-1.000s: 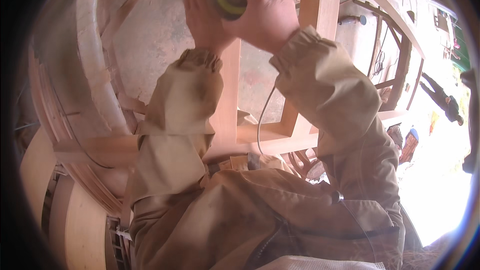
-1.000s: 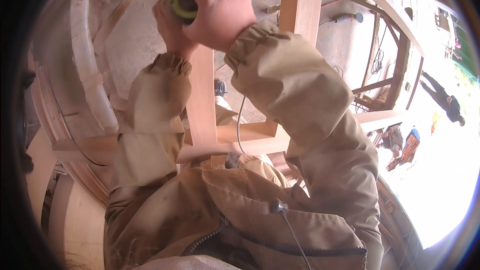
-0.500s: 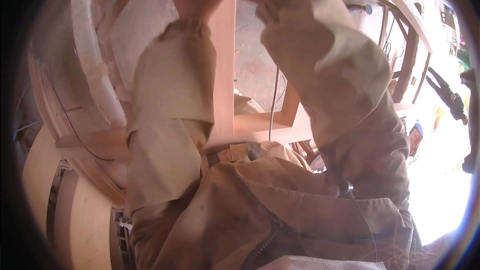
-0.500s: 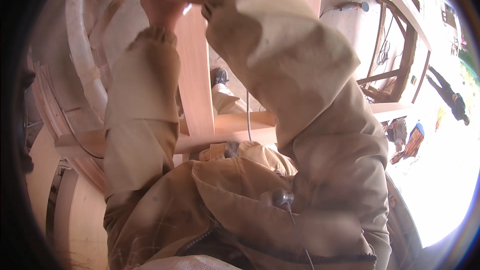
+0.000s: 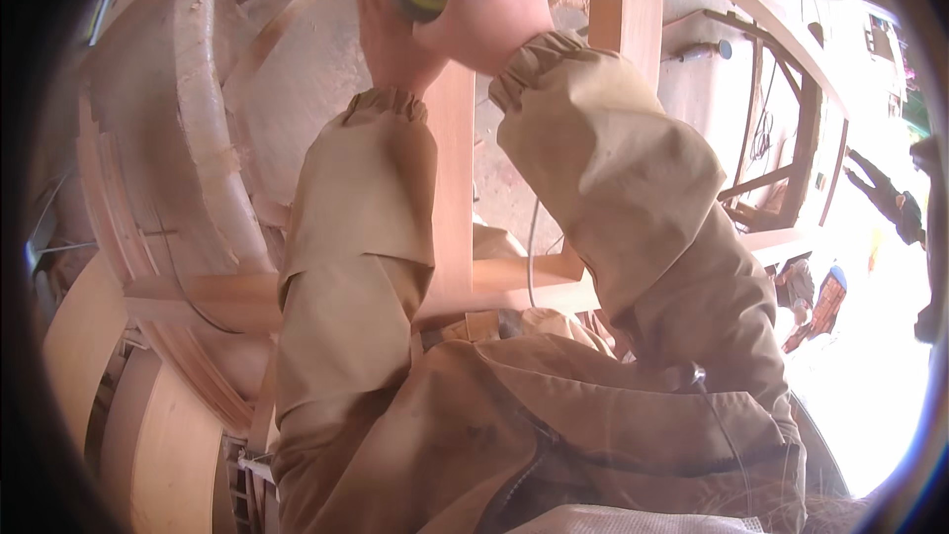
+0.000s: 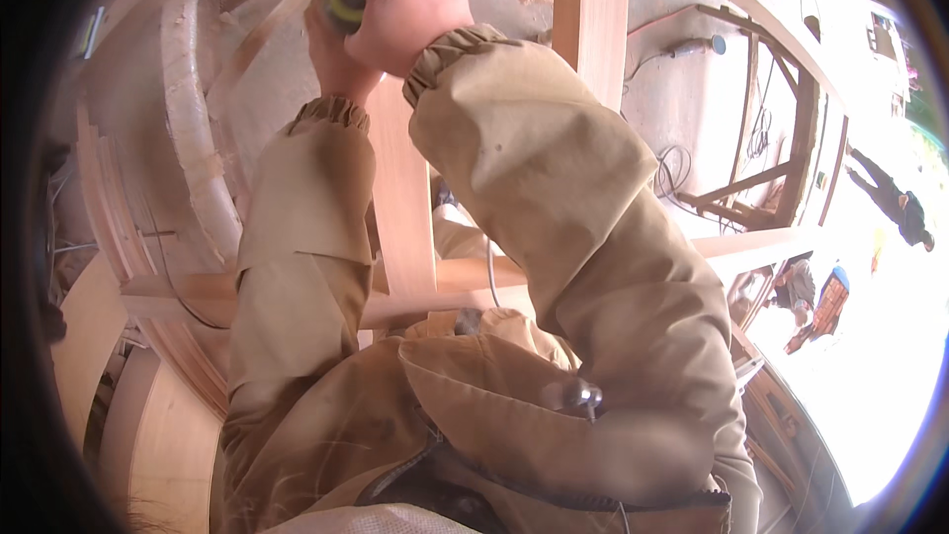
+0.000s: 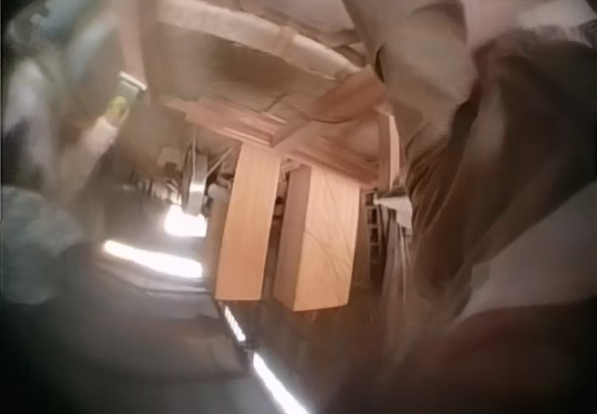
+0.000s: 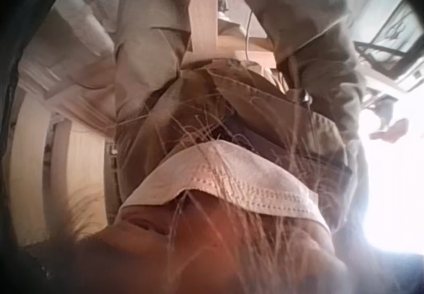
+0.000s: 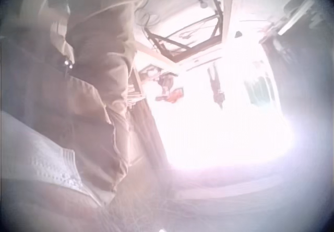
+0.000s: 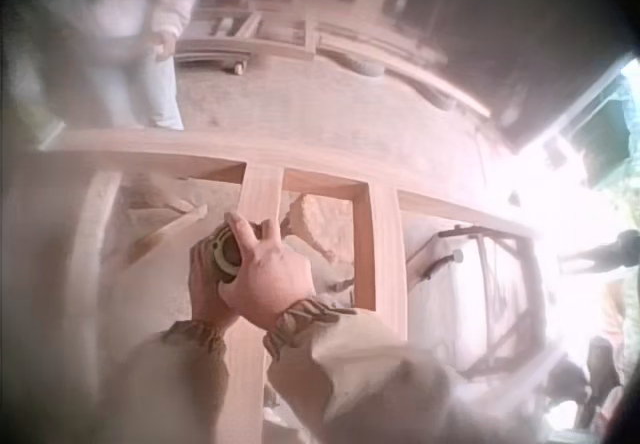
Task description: The person uses a handheld electric sander to smooth the surfaces of a large wooden frame structure. They move the sander along various edges and flat sections of the frame, occasionally repositioning their hands to reach different areas.
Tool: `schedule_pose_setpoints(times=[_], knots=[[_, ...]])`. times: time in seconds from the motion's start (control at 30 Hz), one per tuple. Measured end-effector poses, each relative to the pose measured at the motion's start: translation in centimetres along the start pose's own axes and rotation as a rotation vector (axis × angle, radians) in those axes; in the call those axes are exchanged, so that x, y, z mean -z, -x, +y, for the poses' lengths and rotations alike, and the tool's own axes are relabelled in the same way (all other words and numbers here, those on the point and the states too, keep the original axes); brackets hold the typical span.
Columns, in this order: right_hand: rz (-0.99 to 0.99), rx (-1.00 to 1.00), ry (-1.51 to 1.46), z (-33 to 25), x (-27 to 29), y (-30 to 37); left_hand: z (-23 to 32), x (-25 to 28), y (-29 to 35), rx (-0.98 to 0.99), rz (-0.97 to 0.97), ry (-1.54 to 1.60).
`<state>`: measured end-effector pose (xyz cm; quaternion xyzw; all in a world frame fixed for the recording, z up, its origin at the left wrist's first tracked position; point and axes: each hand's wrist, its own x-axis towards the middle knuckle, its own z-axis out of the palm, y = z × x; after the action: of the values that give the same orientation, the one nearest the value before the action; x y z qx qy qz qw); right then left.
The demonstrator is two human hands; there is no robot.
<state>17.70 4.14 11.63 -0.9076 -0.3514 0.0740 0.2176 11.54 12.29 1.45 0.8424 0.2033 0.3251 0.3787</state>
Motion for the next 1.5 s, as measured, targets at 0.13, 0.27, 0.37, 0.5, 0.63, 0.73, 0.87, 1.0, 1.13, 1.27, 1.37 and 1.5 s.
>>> schedule_pose_setpoints(times=[0.13, 0.27, 0.37, 0.5, 0.63, 0.73, 0.87, 1.0, 1.13, 1.27, 1.37, 1.5], knots=[[-0.046, -0.070, -0.009, -0.8, -0.5, 1.1, 0.0, 1.1, 0.9, -0.055, -0.064, -0.076], [-0.192, -0.134, -0.109, -2.7, -0.1, 8.9, 2.1, 4.4, 8.4, -0.077, -0.021, -0.060], [-0.231, -0.188, -0.098, -3.5, -0.2, 15.4, 4.3, 6.6, 13.3, -0.132, -0.053, -0.006], [-0.241, -0.239, -0.099, -3.9, -0.1, 14.4, 3.8, 6.5, 12.5, -0.110, -0.099, 0.042], [-0.226, -0.254, -0.107, -3.7, 0.5, 10.2, 3.1, 5.7, 8.1, -0.072, -0.165, 0.087], [-0.270, -0.278, -0.126, -4.5, 0.3, 12.4, 3.3, 7.2, 10.2, -0.123, -0.192, 0.049], [-0.213, -0.277, -0.118, -5.3, 0.1, 11.2, 3.1, 7.9, 9.1, -0.071, -0.169, 0.085], [-0.198, -0.337, -0.087, -5.5, 0.3, 10.5, 2.5, 7.6, 8.1, -0.065, -0.259, 0.141], [-0.218, -0.323, -0.078, -5.8, 0.4, 10.8, 2.3, 7.3, 8.7, -0.108, -0.151, 0.126], [-0.183, -0.348, -0.062, -5.3, 0.5, 9.0, 2.7, 6.9, 6.8, -0.072, -0.204, 0.164], [-0.227, -0.344, -0.065, -6.1, 0.5, 11.8, 2.9, 7.7, 9.3, -0.051, -0.196, 0.152], [-0.161, -0.339, -0.012, -4.7, -0.5, 10.1, 1.5, 5.8, 7.9, -0.104, -0.191, 0.127]])
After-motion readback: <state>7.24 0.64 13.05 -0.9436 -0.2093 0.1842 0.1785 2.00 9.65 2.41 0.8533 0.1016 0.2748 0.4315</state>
